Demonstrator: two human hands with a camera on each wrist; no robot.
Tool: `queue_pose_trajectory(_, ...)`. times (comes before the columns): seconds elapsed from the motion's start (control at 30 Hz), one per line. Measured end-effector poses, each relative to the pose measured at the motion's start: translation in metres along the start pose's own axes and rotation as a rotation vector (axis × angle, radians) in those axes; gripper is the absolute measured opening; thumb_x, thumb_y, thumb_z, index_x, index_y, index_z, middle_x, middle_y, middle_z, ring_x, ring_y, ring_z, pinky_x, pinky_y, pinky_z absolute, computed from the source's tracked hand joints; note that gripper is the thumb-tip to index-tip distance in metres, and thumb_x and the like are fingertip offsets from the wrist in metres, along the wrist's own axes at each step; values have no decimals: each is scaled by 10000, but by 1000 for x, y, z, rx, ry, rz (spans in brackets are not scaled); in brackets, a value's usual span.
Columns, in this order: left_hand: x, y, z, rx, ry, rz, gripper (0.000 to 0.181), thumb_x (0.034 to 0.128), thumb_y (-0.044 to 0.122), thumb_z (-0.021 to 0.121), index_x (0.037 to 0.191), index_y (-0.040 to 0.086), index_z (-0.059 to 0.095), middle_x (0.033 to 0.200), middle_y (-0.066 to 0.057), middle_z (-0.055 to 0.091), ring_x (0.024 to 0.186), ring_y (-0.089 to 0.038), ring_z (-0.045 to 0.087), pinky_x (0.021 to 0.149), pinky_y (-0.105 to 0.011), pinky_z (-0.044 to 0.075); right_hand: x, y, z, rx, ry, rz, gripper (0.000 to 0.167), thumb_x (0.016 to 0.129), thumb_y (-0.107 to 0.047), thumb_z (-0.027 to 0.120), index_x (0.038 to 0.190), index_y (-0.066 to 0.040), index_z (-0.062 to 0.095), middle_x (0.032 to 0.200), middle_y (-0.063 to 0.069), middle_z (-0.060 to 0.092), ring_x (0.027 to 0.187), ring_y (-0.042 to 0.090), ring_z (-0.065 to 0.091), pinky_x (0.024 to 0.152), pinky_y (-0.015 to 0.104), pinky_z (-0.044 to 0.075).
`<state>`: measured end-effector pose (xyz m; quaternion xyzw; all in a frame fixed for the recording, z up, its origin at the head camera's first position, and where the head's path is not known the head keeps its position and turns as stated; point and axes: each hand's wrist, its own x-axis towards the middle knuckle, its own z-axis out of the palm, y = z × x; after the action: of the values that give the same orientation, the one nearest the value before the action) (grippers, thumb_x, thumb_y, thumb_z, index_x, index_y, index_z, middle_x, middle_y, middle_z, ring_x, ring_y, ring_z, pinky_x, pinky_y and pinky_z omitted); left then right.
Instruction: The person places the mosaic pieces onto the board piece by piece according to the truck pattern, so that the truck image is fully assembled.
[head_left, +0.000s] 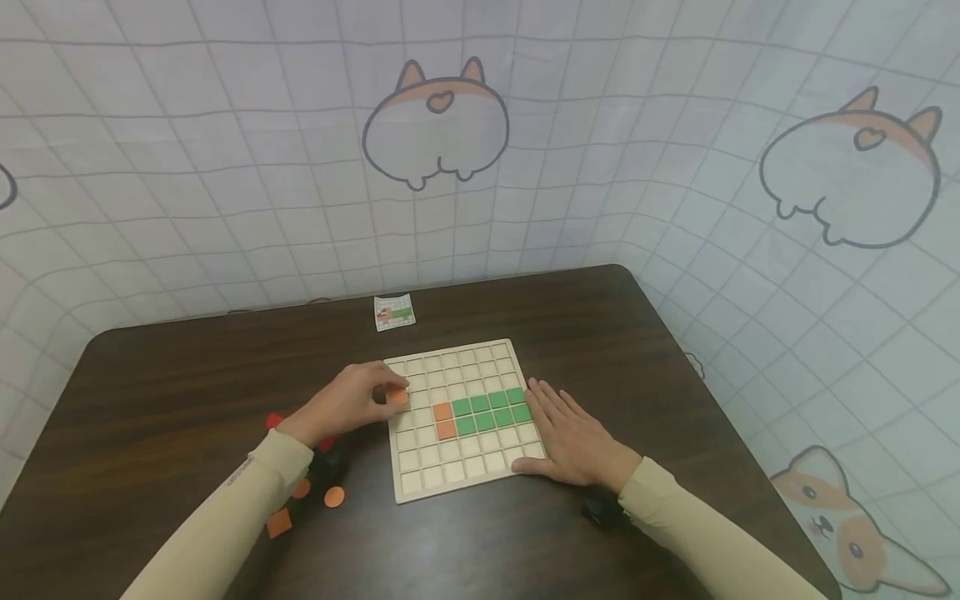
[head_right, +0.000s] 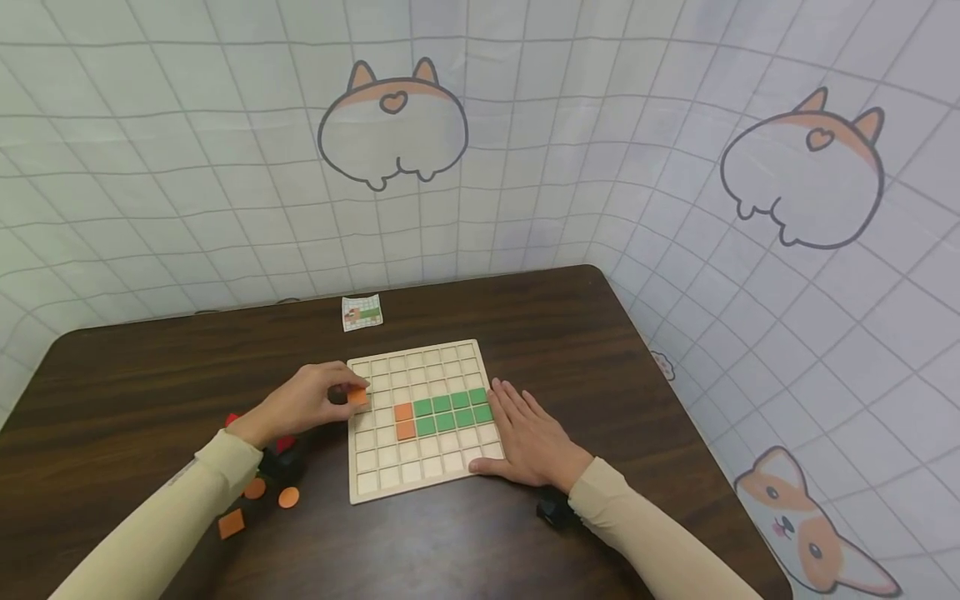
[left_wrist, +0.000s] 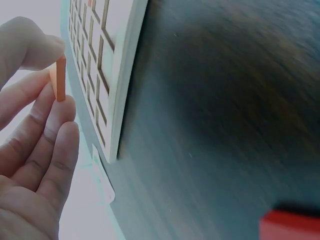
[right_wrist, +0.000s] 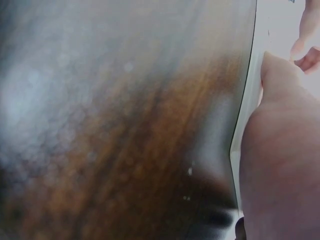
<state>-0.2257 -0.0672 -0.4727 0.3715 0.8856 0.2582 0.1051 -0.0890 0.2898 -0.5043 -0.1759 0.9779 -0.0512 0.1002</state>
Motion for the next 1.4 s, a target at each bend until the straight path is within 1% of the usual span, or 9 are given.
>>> queue_pose_trajectory(0.13,7,2,3,-14,-9,13,355,918,179,762,1252,59,739,1160,-40,735,945,-165,657,791,-304,549,0,-1,-1,-2,4,0,1120,931,-813,435,1648,0,155,1743,194,129,1629,352,171,1308,529,241)
queue_pose_trajectory(0.4,20,6,11,-67,-23,38,350,921,155,761,1250,40,740,1167,-64,737,1025,-193,686,873,-367,584,1,0,0,-9,-3,5,1128,927,-822,425,1650,-2,146,1744,190,124,1631,345,165,1312,522,236)
queue_pose_trajectory(0.57,28,9,16,-67,-40,48,327,925,151,749,1238,56,749,1165,-58,741,1026,-185,681,896,-374,583,2,0,0,1,-4,12,1132,922,-832,415,1655,-15,137,1748,179,115,1634,336,157,1315,517,230)
queue_pose_trajectory(0.73,36,12,21,-41,-32,52,309,915,158,765,1208,61,764,1155,-59,753,1028,-183,683,919,-391,585,2,-1,1,4,-7,11,1131,924,-826,424,1655,-15,126,1749,178,105,1636,334,148,1318,514,224)
queue_pose_trajectory(0.8,38,12,23,-29,-28,64,302,915,158,767,1201,58,766,1159,-66,759,1039,-194,689,928,-401,585,1,-1,0,2,-2,8,1127,925,-818,435,1652,-8,141,1746,185,118,1634,341,157,1314,518,232)
queue_pose_trajectory(0.97,42,15,26,-38,-21,66,298,908,143,774,1191,49,767,1166,-86,763,1067,-230,699,947,-430,579,0,-1,0,-2,7,0,1120,929,-806,449,1645,7,166,1740,201,136,1628,355,177,1305,526,250)
queue_pose_trajectory(1.2,48,15,32,-50,-34,64,300,900,143,780,1192,73,772,1119,-59,764,992,-175,668,898,-381,567,-1,-1,0,-4,-7,12,1129,927,-825,419,1654,-13,125,1749,178,94,1637,334,140,1320,507,220)
queue_pose_trajectory(1.4,51,17,32,-56,-63,44,311,898,160,772,1202,97,773,1127,-41,752,993,-158,652,897,-370,558,0,-1,1,4,4,11,1125,926,-823,424,1654,-15,137,1748,181,110,1636,335,147,1317,510,227)
